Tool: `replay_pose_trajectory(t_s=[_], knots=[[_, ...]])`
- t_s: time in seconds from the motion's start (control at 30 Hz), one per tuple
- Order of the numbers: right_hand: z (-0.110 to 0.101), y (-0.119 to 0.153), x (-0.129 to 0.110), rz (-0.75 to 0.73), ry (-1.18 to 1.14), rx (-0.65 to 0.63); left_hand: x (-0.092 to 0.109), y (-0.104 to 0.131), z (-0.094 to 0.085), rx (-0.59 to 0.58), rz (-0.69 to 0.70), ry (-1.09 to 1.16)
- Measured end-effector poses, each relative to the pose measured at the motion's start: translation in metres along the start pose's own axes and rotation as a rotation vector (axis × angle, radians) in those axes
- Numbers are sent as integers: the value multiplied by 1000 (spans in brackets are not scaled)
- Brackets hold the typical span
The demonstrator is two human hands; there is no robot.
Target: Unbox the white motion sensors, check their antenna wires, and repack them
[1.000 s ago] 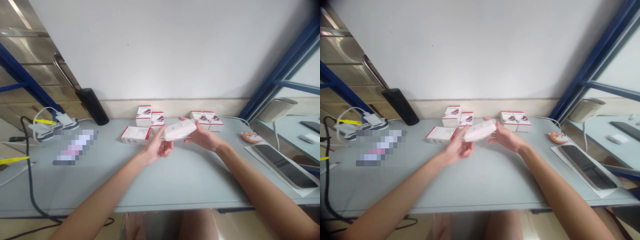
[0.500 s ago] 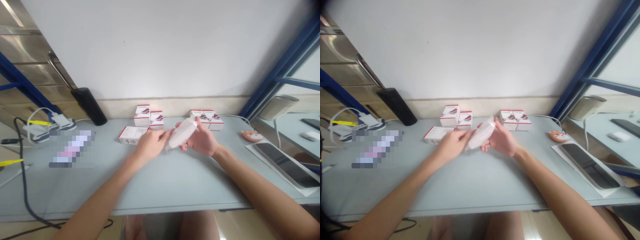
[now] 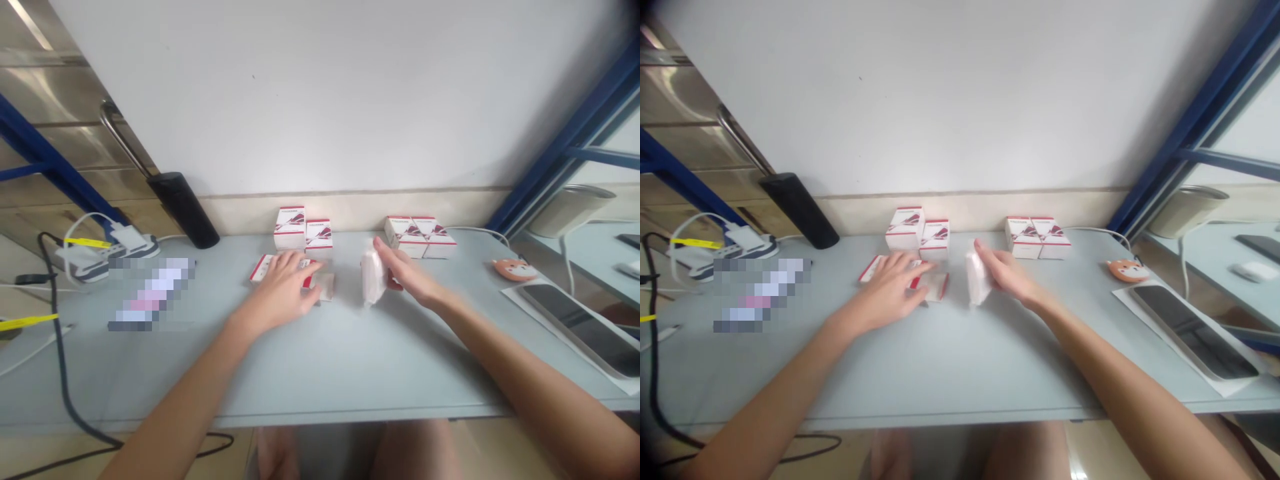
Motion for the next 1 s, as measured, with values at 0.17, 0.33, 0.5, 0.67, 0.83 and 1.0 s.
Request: replay_pose_trajectory(t_s=[0.17,0.33,0.5,0.67,0.83,1.0], knots=[[15,6,-7,-136,364,86,32,7,0,24,63,59],[27,14,-10,-178,626,179,41,8,7,108,29,63],[33,14,-4,-207,767,291,47,5,9,212,-23,160],[35,14,-2,-220,806,309,56,1,14,314,-32,243],[34,16,-1,-260,746,239,58,-2,22,379,-54,235],[30,14,1,-302,695,168,58,-1,25,421,-25,213]])
Point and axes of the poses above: each hand's wrist, its own y-axis away from the middle knuckle, its own z-axis out of the palm, x = y × z, the point moved 1 cm from there along -y, towards the middle knuckle, and after that the axes turned 3 degrees about -y, right-handed, at the moved point
